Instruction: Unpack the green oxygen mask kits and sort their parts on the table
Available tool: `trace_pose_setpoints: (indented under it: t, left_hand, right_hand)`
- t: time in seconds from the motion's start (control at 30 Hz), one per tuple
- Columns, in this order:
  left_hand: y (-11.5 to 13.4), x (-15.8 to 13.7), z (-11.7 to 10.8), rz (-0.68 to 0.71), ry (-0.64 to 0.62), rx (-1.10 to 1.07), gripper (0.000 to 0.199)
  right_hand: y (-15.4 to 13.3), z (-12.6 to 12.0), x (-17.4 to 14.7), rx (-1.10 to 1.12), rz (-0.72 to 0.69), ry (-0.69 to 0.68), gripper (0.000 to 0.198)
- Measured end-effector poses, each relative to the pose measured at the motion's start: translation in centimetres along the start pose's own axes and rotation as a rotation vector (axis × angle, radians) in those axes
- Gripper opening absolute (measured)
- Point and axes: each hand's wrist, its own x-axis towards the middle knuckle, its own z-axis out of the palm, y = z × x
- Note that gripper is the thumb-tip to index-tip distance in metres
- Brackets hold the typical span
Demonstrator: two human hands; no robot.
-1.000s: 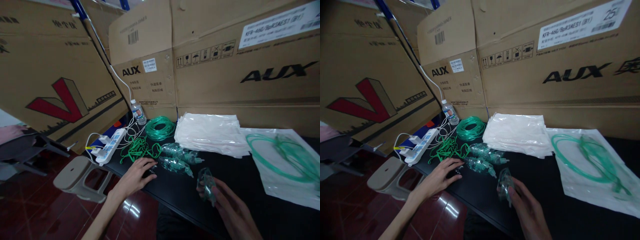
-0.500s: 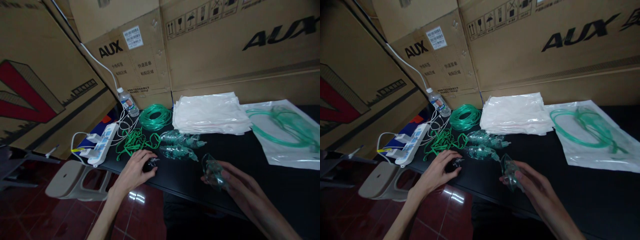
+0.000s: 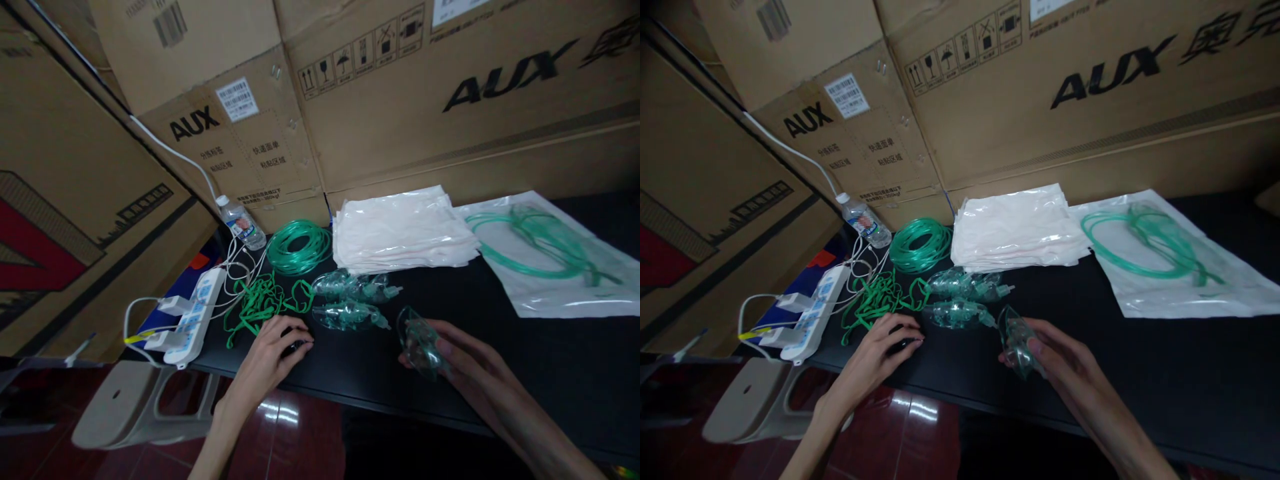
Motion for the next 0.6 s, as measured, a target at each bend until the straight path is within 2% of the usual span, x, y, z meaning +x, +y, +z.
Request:
trace_pose_setpoints:
  t: [0.13,0.27,0.37,0.5,0.6]
  left_hand:
    - [-0.5,0.1,0.7,-0.013,0.095,-0.082,0.013]
    - [0.7,0.5,1.1,-0.077,0.284,-0.224,0.012]
    - [4.1,1.3,1.9,-0.221,0.330,-0.389,0.016]
    - [10.1,3.1,4.8,-0.357,0.197,-0.627,0.024]
    - [12.9,4.6,7.3,-0.423,0.141,-0.869,0.030]
  right_hand:
    - [-0.2,0.3,0.1,0.057,-0.043,-0.075,0.043]
    - [0.2,0.2,0.3,0.057,-0.076,-0.122,0.041]
    - [0.4,0.0,0.1,-0.005,-0.114,-0.124,0.043]
    - [-0.4,-0.6,-1.1,-0.100,-0.113,-0.153,0.042]
    - [-1.1,-1.9,-2.2,-0.214,-0.102,-0.163,0.042]
